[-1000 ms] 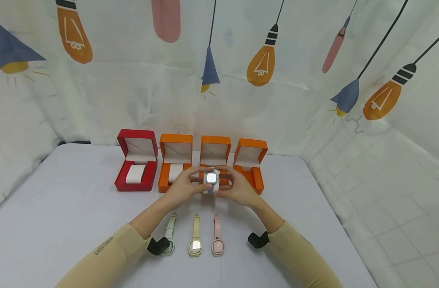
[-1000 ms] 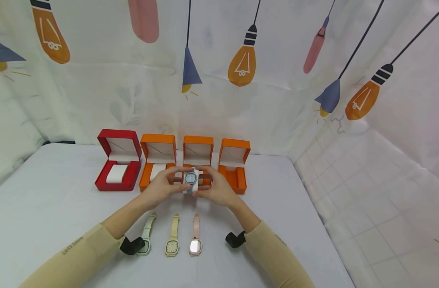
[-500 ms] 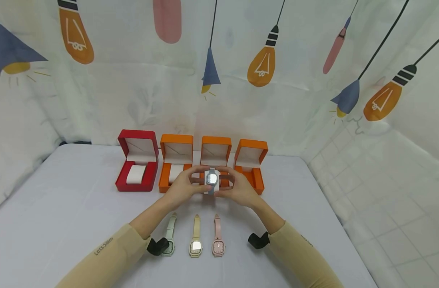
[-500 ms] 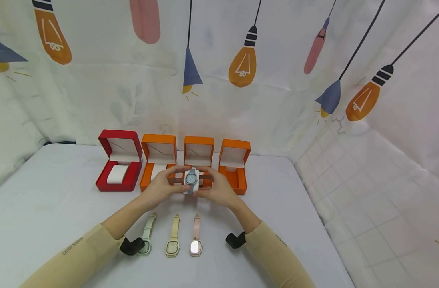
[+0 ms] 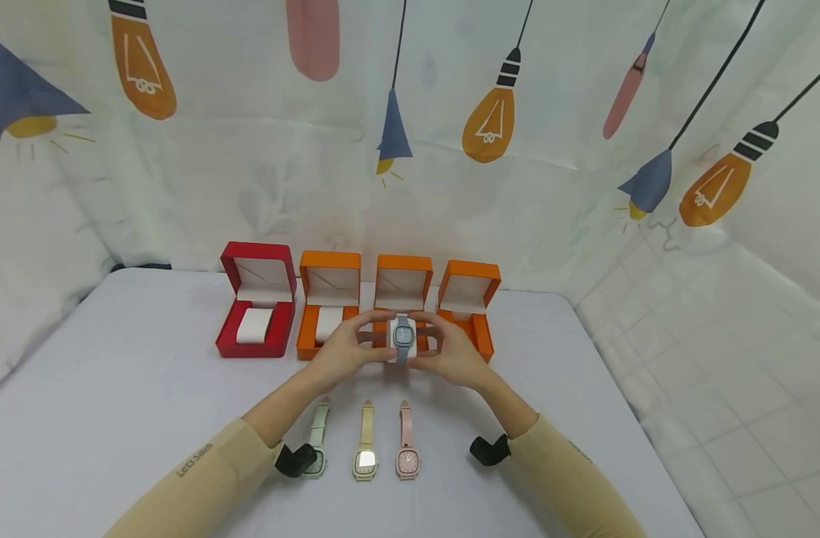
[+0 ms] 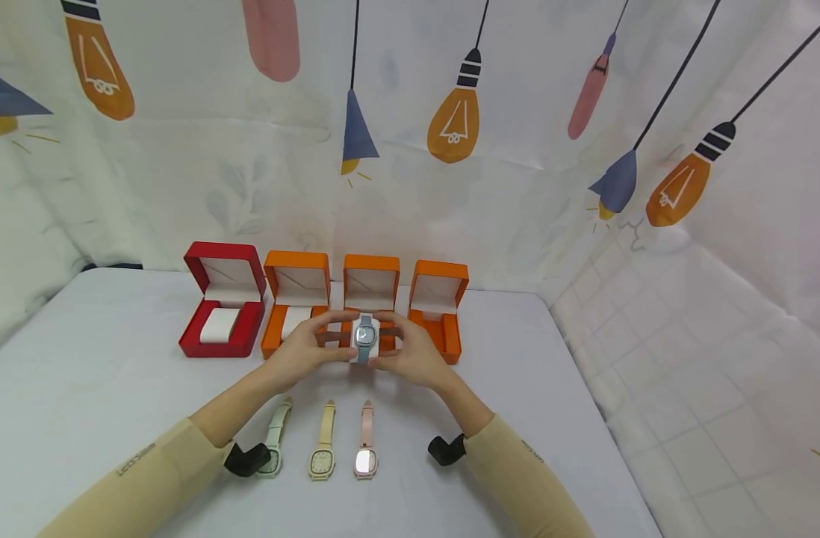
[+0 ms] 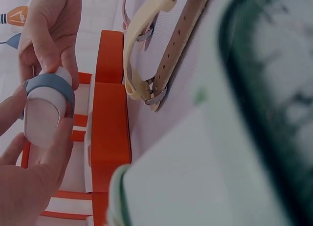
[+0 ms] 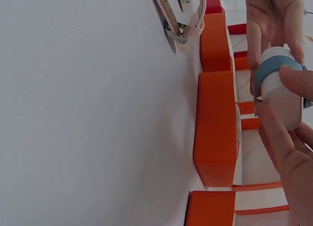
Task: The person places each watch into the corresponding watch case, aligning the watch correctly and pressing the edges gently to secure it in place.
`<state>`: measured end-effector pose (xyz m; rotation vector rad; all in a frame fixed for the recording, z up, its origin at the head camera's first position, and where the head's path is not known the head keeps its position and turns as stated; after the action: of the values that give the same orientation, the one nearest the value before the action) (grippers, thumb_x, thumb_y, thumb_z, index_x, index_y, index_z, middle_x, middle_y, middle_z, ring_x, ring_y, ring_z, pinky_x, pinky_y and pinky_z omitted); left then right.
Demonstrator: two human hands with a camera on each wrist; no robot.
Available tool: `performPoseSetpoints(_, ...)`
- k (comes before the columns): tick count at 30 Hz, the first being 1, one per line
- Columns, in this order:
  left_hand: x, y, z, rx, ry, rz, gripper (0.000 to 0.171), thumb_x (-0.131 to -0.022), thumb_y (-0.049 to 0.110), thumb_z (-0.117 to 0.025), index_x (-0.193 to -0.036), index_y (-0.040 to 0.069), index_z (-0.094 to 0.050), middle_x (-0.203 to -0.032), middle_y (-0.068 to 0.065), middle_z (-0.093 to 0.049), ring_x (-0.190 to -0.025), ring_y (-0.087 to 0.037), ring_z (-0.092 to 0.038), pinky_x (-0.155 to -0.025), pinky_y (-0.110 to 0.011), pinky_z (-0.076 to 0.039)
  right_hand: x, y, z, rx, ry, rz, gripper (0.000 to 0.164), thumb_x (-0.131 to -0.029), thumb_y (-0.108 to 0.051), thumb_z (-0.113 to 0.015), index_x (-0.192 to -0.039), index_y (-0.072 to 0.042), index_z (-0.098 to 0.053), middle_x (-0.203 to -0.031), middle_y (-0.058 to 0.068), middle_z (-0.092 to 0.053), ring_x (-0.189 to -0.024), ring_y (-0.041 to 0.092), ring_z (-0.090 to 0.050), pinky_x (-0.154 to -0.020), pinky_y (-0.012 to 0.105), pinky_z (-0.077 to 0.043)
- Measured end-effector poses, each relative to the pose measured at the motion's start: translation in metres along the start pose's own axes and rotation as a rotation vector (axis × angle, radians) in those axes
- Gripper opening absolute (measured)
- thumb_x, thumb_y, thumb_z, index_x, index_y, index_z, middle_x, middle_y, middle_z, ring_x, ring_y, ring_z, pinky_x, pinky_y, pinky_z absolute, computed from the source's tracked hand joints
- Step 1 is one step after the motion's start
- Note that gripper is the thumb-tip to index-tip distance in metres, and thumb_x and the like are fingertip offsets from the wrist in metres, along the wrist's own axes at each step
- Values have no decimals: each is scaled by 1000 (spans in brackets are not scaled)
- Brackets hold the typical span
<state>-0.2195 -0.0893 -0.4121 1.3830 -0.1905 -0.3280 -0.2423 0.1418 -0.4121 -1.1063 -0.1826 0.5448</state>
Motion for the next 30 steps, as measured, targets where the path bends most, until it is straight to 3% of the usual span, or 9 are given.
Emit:
performPoseSetpoints(8, 0, -2, 1, -12, 2, -7, 60, -90, 13, -81, -145, 10, -55, -150, -17, -46, -132, -45, -50, -99, -49, -53, 4, 6, 13, 64, 35, 14, 77, -81, -5, -87, -149, -12, -51, -143, 4, -54, -124, 31, -60, -89, 35, -58)
performPoseSetpoints(15, 1, -2, 2, -94, 11, -5, 54, -91, 17, -81, -140, 11, -60, -143, -14, -53, -130, -42, -51, -99, -53, -52, 10, 11, 29, 126, 81, -28, 75, -81, -8, -88, -147, -14, -52, -142, 5, -56, -121, 32, -61, -88, 35, -59)
performPoseSetpoints(19, 3, -1, 2, -122, 0, -2, 50, -91, 19, -81, -137, 14, -63, -140, -16, -56, -130, -39, -52, -99, -54, -51, 13, 16, 40, 186, 104, -25, 75, -81, -12, -89, -147, -11, -52, -141, 8, -58, -122, 33, -60, -97, 46, -55)
performPoseSetpoints(23, 4, 0, 2, -135, -18, -17, 49, -90, 20, -82, -135, 14, -64, -138, -16, -58, -128, -39, -52, -99, -55, -50, 15, 20, 51, 170, 100, -19, 75, -82, -12, -88, -147, -9, -51, -141, 13, -58, -127, 37, -56, -105, 58, -46)
performPoseSetpoints(30, 6, 2, 1, -148, -59, -31, 49, -91, 21, -81, -135, 10, -63, -134, -14, -61, -124, -38, -54, -99, -52, -50, 15, 28, 69, 147, 101, -59, 70, -84, -7, -83, -146, -11, -51, -139, 14, -58, -125, 37, -56, -101, 57, -49)
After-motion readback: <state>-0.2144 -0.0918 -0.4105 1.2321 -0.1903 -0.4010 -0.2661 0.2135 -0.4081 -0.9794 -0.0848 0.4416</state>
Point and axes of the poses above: each hand's wrist, its own x-axis away from the middle knuckle, its own z-axis out of the back of the hand, y = z × x, the point moved 1 cm from there along -x, towards the middle knuckle
